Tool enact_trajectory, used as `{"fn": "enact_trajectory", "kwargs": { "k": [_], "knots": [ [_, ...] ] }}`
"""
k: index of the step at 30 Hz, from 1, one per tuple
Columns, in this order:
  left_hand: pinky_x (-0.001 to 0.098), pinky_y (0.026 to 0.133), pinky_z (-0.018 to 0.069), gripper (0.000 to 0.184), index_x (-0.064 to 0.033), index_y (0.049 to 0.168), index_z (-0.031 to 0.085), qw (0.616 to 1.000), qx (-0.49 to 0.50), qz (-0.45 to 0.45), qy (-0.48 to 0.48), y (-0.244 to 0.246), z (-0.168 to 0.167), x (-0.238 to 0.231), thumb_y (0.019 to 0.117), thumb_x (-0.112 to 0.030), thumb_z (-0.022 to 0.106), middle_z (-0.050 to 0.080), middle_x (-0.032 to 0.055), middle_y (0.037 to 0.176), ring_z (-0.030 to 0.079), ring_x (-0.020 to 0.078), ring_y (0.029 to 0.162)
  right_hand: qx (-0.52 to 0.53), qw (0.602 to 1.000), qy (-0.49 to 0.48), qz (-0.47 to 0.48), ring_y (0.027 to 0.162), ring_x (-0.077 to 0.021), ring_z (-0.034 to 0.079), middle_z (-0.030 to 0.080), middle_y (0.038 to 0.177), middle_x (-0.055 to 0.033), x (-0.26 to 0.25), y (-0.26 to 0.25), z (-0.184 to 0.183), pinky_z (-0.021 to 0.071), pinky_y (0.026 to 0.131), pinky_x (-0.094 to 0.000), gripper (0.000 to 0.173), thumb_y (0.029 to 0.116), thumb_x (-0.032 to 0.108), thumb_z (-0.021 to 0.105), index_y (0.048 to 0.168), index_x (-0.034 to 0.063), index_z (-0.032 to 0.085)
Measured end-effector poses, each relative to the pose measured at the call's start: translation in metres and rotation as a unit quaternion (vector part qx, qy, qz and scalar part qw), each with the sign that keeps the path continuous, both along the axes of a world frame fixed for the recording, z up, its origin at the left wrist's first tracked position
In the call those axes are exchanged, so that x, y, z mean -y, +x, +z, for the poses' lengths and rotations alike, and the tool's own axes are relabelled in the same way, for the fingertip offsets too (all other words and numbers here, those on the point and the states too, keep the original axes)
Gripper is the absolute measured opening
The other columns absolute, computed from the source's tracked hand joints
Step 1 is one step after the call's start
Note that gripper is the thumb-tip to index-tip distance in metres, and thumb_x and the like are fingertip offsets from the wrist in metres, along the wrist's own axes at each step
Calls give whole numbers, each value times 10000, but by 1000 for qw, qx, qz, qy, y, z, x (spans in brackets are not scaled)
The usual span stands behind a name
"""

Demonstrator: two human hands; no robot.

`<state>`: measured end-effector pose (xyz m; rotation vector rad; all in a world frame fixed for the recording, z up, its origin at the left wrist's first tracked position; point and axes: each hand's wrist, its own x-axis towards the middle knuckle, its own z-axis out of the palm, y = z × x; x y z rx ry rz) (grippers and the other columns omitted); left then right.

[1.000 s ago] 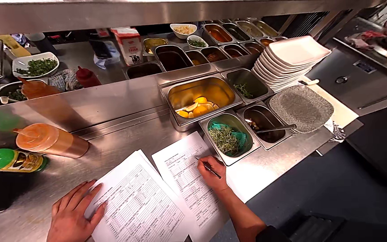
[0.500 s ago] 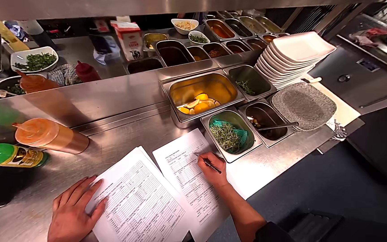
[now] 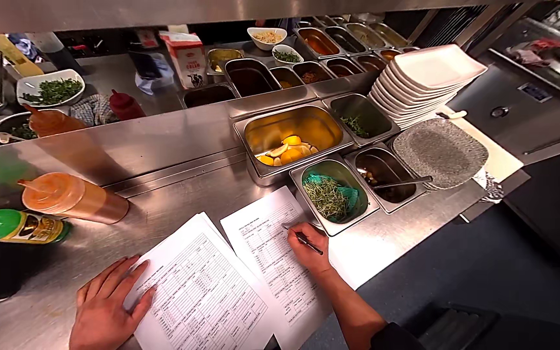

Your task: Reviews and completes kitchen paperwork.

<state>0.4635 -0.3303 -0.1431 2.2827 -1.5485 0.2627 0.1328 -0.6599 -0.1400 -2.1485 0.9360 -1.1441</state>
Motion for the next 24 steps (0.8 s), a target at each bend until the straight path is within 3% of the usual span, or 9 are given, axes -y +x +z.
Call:
{"fn": "enact_trajectory", "kwargs": {
  "k": [15, 24],
  "knots": [
    [538, 1043, 380, 606, -252, 1324, 674, 1000, -1, 1, 7, 0, 1, -1, 947, -650, 416, 638, 70, 1410, 539, 301, 1343, -11, 999, -7, 32, 655, -49, 665, 709, 718, 12, 2, 1, -2, 561, 595, -238, 162, 887, 179, 669, 765, 107, 749],
    [560, 1041, 387, 598, -244, 1327, 678, 1000, -11, -4, 8, 0, 4, -1, 950, -637, 432, 638, 90, 1409, 541, 319, 1345, 8, 1000, 4, 20, 647, -53, 661, 701, 710, 3, 2, 1, -2, 558, 591, -237, 139, 866, 151, 682, 750, 96, 736]
  ]
}}
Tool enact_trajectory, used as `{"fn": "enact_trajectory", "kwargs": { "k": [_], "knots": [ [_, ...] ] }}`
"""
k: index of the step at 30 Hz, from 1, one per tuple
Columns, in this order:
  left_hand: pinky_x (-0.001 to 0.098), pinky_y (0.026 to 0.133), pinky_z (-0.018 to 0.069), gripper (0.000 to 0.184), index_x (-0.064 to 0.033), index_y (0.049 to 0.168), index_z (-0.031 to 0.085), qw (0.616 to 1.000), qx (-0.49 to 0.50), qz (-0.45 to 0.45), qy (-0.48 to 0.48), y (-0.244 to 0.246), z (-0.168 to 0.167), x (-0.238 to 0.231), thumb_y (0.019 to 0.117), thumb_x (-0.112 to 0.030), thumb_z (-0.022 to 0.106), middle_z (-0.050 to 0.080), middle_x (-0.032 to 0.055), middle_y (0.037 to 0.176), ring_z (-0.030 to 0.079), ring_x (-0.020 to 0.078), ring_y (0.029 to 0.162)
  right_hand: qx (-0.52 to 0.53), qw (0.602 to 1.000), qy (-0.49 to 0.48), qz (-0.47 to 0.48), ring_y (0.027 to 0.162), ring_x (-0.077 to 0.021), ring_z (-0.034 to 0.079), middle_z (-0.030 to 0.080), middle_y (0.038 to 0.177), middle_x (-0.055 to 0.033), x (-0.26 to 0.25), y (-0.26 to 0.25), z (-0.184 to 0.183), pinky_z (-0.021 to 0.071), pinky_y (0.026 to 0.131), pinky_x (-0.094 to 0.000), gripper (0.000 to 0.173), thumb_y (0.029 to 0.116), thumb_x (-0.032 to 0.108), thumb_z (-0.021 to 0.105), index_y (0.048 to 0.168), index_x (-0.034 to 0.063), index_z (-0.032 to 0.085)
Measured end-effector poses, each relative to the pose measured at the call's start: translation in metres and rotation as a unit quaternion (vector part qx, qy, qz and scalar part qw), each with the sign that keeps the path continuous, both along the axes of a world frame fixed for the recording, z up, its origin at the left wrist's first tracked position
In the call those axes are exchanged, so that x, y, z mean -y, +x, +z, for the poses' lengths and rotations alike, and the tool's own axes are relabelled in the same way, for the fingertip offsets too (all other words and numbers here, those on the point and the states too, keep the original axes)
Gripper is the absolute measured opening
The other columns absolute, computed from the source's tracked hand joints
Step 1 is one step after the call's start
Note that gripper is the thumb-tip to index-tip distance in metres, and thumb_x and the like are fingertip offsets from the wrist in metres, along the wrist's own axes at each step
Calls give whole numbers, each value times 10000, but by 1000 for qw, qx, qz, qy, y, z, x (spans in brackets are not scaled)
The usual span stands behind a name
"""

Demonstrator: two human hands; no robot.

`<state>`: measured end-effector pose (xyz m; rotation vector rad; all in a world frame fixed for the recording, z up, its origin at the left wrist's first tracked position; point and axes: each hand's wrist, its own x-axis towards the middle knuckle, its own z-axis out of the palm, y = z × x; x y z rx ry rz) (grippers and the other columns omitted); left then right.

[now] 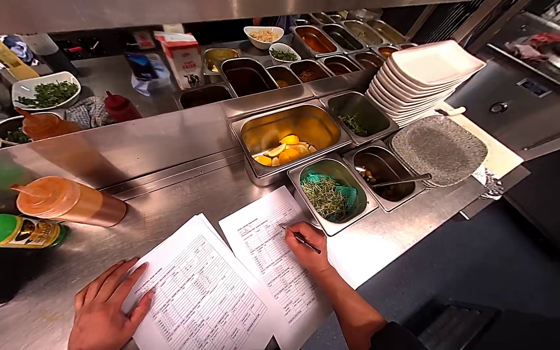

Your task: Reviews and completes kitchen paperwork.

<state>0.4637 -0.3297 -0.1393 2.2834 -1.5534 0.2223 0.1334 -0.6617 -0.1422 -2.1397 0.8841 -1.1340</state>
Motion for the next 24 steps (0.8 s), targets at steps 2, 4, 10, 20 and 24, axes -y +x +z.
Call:
{"fn": "enact_trajectory", "kwargs": {
  "k": [2, 4, 10, 20, 24],
  "knots": [
    [555, 1042, 387, 600, -244, 1325, 678, 1000, 2, 1, -1, 0, 0, 0, 950, -641, 428, 638, 88, 1407, 541, 316, 1344, -5, 1000, -4, -4, 642, -51, 659, 700, 709, 5, 0, 0, 0, 555, 586, -236, 143, 869, 154, 680, 750, 99, 736],
    [551, 1041, 389, 598, -246, 1325, 679, 1000, 5, 1, -3, 0, -1, 0, 951, -639, 426, 641, 89, 1403, 544, 314, 1342, -9, 1000, 1, -18, 644, -43, 663, 709, 718, 6, -1, 0, 0, 559, 592, -228, 130, 866, 156, 682, 770, 95, 747],
    [554, 1043, 381, 597, -253, 1329, 675, 1000, 7, 0, 4, 0, -1, 0, 949, -643, 432, 634, 81, 1414, 534, 307, 1351, -13, 999, -3, -32, 622, -38, 646, 689, 687, 7, -1, 0, 1, 541, 573, -220, 132, 856, 157, 681, 755, 93, 738],
    [538, 1042, 383, 598, -258, 1324, 678, 1000, 11, 4, -4, 0, -2, 0, 949, -648, 422, 636, 68, 1413, 539, 295, 1346, -8, 999, 8, -52, 636, -18, 651, 704, 705, 14, 0, 1, 1, 548, 601, -199, 116, 861, 162, 692, 798, 90, 755],
    [541, 1029, 389, 613, -252, 1318, 680, 1000, 16, 7, -12, 0, -4, 0, 948, -655, 403, 643, 72, 1401, 548, 305, 1332, -6, 999, -34, -40, 645, -33, 655, 704, 727, 1, 0, 2, 0, 554, 603, -200, 109, 875, 149, 678, 815, 82, 739]
  ]
}}
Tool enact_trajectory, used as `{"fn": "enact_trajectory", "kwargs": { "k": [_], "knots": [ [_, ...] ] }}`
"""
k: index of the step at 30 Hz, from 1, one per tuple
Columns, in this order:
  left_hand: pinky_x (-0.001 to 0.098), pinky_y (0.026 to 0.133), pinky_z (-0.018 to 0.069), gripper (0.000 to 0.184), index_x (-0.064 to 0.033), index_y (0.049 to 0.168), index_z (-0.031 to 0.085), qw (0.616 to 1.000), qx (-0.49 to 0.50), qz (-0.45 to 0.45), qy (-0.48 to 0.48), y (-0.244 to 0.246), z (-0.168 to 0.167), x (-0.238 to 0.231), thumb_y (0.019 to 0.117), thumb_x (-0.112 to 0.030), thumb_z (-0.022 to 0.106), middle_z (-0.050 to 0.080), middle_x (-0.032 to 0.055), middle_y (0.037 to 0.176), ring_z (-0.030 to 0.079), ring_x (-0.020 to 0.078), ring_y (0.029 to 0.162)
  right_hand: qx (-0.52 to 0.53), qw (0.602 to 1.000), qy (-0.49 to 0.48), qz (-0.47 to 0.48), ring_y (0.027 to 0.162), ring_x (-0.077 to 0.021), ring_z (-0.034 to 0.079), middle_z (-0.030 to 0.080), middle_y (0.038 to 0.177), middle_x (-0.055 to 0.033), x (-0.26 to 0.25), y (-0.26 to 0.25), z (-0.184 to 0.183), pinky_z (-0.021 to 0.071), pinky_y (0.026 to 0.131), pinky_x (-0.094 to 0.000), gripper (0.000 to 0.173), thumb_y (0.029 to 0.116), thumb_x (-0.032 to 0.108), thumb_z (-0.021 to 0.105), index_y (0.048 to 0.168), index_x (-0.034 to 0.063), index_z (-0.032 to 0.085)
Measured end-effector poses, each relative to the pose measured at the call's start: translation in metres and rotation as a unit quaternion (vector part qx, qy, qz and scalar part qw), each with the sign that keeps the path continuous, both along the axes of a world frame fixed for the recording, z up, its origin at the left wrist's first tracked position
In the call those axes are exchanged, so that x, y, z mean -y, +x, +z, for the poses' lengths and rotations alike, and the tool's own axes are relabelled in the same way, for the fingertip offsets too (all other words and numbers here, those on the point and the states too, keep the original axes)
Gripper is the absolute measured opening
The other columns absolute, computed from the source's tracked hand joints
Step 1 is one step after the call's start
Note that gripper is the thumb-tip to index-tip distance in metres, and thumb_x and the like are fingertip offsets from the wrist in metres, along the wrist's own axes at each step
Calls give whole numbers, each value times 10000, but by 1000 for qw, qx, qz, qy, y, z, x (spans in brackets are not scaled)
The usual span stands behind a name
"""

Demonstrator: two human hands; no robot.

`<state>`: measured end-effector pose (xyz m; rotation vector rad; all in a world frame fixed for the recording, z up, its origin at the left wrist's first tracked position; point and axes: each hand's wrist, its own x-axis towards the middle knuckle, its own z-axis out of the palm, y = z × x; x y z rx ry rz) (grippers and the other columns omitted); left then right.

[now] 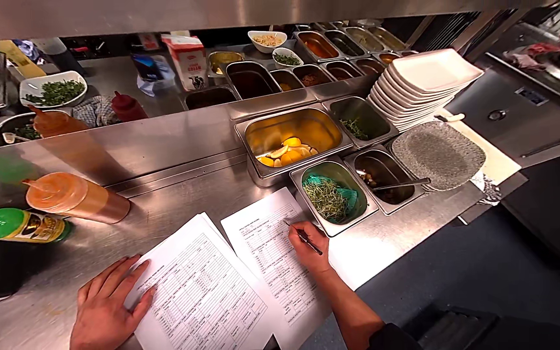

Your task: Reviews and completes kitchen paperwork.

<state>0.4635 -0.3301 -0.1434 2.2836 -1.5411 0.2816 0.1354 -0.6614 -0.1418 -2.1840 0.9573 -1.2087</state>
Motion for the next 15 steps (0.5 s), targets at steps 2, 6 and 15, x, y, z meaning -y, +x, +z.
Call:
{"fn": "enact_trajectory", "kwargs": {
  "k": [2, 6, 15],
  "knots": [
    [553, 1014, 402, 626, -243, 1303, 690, 1000, -2, 3, -8, -1, 1, 1, 946, -667, 398, 653, 82, 1386, 563, 318, 1315, 3, 998, -64, 28, 778, -85, 708, 742, 843, -33, 0, 0, 1, 598, 710, -233, 112, 904, 146, 684, 858, 69, 751],
    [586, 998, 412, 638, -223, 1284, 709, 1000, -10, 8, -12, -3, 2, 2, 940, -666, 403, 665, 104, 1366, 586, 345, 1285, 87, 992, 62, 60, 677, -55, 696, 742, 794, -9, -17, -1, 24, 605, 635, -224, 177, 960, 196, 709, 959, 25, 754],
    [576, 1050, 422, 616, -212, 1240, 745, 999, -20, 28, 5, -8, 7, 2, 946, -665, 449, 660, 60, 1381, 567, 320, 1321, 68, 987, 128, 76, 598, -26, 644, 720, 774, 5, -79, 6, 61, 557, 521, -191, 67, 885, 77, 685, 891, 44, 742]
  ]
}}
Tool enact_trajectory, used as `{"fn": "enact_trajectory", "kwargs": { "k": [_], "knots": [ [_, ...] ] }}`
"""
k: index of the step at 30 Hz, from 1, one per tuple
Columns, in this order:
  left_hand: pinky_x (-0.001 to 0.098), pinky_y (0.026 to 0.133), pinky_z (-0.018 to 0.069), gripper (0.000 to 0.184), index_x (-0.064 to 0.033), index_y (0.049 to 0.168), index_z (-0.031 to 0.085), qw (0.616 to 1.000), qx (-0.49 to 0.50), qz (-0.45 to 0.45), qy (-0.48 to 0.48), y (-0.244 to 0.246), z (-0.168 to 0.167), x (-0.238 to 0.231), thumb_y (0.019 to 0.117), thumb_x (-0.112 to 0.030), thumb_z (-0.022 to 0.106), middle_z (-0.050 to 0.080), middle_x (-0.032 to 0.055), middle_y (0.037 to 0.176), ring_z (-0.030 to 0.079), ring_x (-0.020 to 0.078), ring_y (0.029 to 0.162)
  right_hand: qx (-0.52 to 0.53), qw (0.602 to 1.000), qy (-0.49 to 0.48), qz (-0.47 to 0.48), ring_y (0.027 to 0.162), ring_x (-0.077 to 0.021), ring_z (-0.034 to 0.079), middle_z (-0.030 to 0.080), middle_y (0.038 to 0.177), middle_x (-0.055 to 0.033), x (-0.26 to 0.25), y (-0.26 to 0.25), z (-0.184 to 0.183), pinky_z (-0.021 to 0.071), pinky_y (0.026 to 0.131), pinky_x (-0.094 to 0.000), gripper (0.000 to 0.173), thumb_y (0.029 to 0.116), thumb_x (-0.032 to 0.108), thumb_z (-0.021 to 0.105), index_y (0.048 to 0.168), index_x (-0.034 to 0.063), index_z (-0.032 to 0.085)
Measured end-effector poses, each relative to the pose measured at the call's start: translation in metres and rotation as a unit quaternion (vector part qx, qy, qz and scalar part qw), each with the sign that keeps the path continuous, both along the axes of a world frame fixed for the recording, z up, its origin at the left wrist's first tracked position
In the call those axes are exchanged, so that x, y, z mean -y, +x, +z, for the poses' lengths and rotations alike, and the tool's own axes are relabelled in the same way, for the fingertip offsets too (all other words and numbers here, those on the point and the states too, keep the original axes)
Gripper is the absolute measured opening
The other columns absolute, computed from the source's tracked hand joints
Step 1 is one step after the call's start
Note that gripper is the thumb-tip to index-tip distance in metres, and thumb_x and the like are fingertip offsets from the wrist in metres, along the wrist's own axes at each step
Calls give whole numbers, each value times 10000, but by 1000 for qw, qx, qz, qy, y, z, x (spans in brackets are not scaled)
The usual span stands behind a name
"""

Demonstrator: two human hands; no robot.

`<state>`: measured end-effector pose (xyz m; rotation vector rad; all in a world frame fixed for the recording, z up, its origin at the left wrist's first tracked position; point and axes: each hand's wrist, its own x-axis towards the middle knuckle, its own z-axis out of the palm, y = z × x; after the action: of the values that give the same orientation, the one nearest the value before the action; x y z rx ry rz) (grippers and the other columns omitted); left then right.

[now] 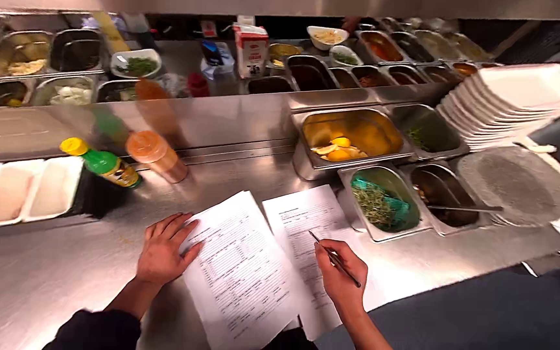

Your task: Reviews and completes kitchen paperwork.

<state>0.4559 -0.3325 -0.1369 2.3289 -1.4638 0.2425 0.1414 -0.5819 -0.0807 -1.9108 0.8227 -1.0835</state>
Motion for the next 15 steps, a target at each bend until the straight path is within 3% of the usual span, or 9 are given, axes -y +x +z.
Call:
{"fn": "enact_trajectory", "kwargs": {
  "k": [5, 7, 10, 12, 15],
  "knots": [
    [550, 1104, 395, 520, -245, 1286, 714, 1000, -11, -2, 9, -2, 3, 2, 988, -568, 436, 614, 0, 1439, 510, 257, 1382, 3, 981, -54, 186, 856, -102, 735, 765, 950, -47, -66, 31, -13, 634, 760, -267, 218, 988, 113, 543, 996, 54, 753],
    [549, 1092, 402, 509, -229, 1280, 716, 1000, -10, -3, 6, -3, 5, 3, 996, -528, 417, 617, 1, 1437, 516, 254, 1377, -36, 963, -118, 239, 1047, -156, 735, 775, 1067, -79, -81, 39, -24, 610, 920, -300, 248, 994, 115, 515, 1020, 68, 757],
    [541, 1092, 407, 535, -221, 1315, 692, 1000, -8, 2, 11, -4, 6, 4, 998, -532, 394, 620, -3, 1433, 522, 244, 1373, -124, 934, -203, 268, 1287, -237, 647, 751, 1229, -91, -87, 46, -41, 513, 1120, -392, 237, 1027, 213, 556, 1040, 126, 776],
    [530, 1104, 400, 571, -221, 1347, 672, 1000, -12, 2, 12, -4, 6, 5, 984, -564, 393, 613, -9, 1444, 514, 237, 1382, -149, 917, -245, 277, 1326, -240, 619, 739, 1267, -87, -81, 49, -49, 460, 1168, -438, 227, 1028, 254, 579, 1059, 147, 777],
    [533, 1104, 400, 601, -213, 1342, 674, 1000, -21, 6, 19, -6, 10, 6, 946, -599, 438, 612, -5, 1445, 517, 244, 1377, -151, 899, -279, 303, 1327, -236, 619, 739, 1269, -79, -66, 54, -52, 456, 1178, -442, 197, 1009, 222, 602, 1058, 154, 781]
  ]
}}
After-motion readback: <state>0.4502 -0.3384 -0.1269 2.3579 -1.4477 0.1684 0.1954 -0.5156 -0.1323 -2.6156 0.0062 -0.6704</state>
